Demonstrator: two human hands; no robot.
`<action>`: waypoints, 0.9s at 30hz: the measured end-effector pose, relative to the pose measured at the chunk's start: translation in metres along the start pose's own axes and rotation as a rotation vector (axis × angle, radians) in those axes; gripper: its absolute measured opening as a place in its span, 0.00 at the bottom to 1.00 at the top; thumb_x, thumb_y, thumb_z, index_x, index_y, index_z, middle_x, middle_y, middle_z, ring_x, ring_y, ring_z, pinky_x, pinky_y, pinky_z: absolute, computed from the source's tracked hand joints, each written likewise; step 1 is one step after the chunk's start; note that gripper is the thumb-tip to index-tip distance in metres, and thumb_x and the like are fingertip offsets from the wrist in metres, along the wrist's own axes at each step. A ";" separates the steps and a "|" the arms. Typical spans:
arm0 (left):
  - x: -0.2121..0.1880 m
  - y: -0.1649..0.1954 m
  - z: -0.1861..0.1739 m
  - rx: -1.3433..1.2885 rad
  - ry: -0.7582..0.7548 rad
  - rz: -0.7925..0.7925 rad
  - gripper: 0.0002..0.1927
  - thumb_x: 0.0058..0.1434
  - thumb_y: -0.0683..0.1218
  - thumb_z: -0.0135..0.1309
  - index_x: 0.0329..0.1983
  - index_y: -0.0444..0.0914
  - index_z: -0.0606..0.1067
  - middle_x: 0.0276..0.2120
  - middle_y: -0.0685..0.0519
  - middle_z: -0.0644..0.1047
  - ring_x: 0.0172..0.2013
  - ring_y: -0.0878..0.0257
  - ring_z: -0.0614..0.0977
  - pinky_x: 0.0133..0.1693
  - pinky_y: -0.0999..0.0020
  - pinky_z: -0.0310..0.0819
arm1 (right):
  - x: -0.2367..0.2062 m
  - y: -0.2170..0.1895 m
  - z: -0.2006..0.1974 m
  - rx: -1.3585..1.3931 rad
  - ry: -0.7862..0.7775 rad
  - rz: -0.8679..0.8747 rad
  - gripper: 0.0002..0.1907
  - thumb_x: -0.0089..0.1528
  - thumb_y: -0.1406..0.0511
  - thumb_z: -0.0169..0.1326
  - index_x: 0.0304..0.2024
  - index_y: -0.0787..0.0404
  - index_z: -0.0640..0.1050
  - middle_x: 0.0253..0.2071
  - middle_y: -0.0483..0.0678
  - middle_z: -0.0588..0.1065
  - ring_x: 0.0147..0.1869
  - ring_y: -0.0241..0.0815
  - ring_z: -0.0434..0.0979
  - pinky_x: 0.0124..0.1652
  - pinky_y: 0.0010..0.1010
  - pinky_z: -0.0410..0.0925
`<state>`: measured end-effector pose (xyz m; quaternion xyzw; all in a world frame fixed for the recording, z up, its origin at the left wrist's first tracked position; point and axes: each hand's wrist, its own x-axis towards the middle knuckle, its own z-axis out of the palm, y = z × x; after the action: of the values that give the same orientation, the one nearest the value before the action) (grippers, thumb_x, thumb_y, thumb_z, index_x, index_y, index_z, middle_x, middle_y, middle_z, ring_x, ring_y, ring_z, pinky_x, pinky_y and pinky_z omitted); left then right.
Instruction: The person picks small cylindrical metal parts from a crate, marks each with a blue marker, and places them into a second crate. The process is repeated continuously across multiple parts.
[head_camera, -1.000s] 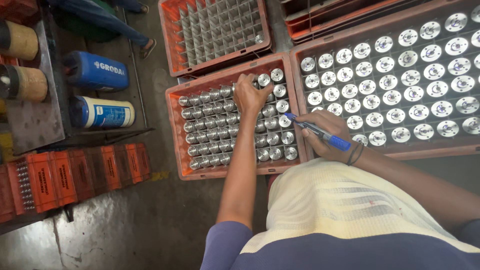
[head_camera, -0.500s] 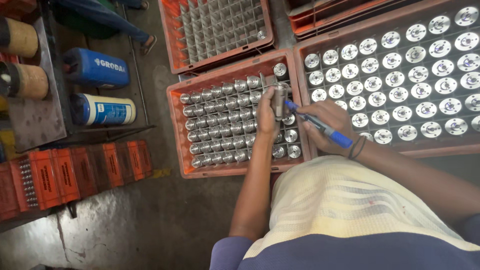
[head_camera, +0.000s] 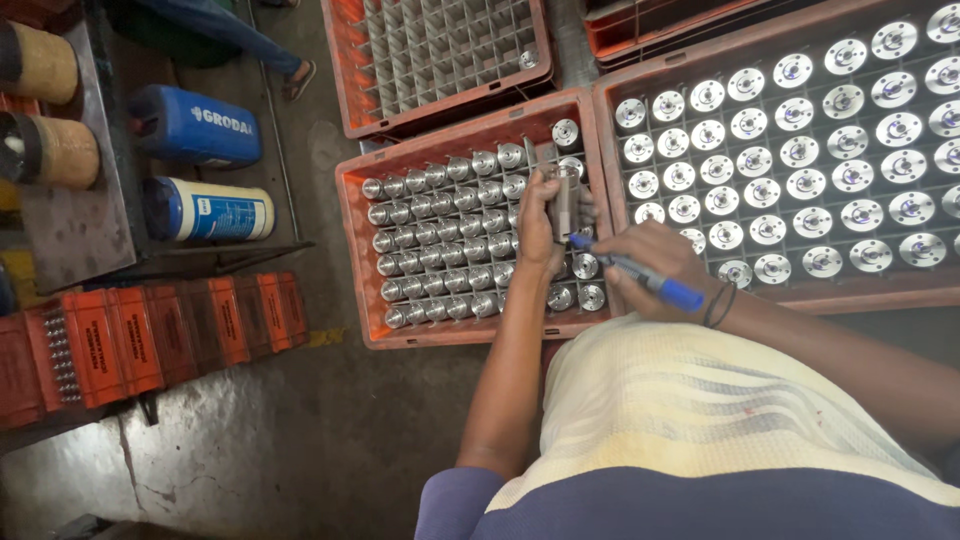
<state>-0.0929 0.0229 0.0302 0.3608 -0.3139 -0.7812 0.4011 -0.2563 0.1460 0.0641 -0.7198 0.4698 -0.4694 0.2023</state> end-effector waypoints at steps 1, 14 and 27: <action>0.002 0.005 0.001 -0.001 -0.036 -0.002 0.14 0.61 0.51 0.48 0.47 0.41 0.69 0.27 0.48 0.78 0.26 0.59 0.83 0.28 0.66 0.79 | 0.001 0.000 -0.001 0.011 0.022 0.011 0.11 0.62 0.68 0.55 0.47 0.63 0.79 0.37 0.51 0.79 0.37 0.45 0.77 0.38 0.37 0.69; 0.054 0.029 0.008 1.586 0.289 0.463 0.26 0.45 0.50 0.68 0.48 0.37 0.80 0.37 0.48 0.78 0.35 0.54 0.82 0.36 0.56 0.76 | 0.003 -0.001 -0.005 0.071 0.117 0.143 0.13 0.64 0.67 0.54 0.50 0.64 0.78 0.39 0.52 0.79 0.36 0.45 0.76 0.38 0.35 0.68; 0.060 0.072 -0.007 1.335 0.250 0.367 0.14 0.55 0.48 0.68 0.43 0.39 0.86 0.25 0.50 0.79 0.26 0.62 0.77 0.30 0.66 0.71 | 0.005 -0.001 -0.015 0.066 0.156 0.201 0.12 0.66 0.67 0.55 0.50 0.64 0.78 0.36 0.52 0.78 0.38 0.46 0.78 0.40 0.36 0.69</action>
<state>-0.0832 -0.0642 0.0640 0.5583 -0.7336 -0.2939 0.2524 -0.2679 0.1446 0.0746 -0.6233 0.5381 -0.5165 0.2350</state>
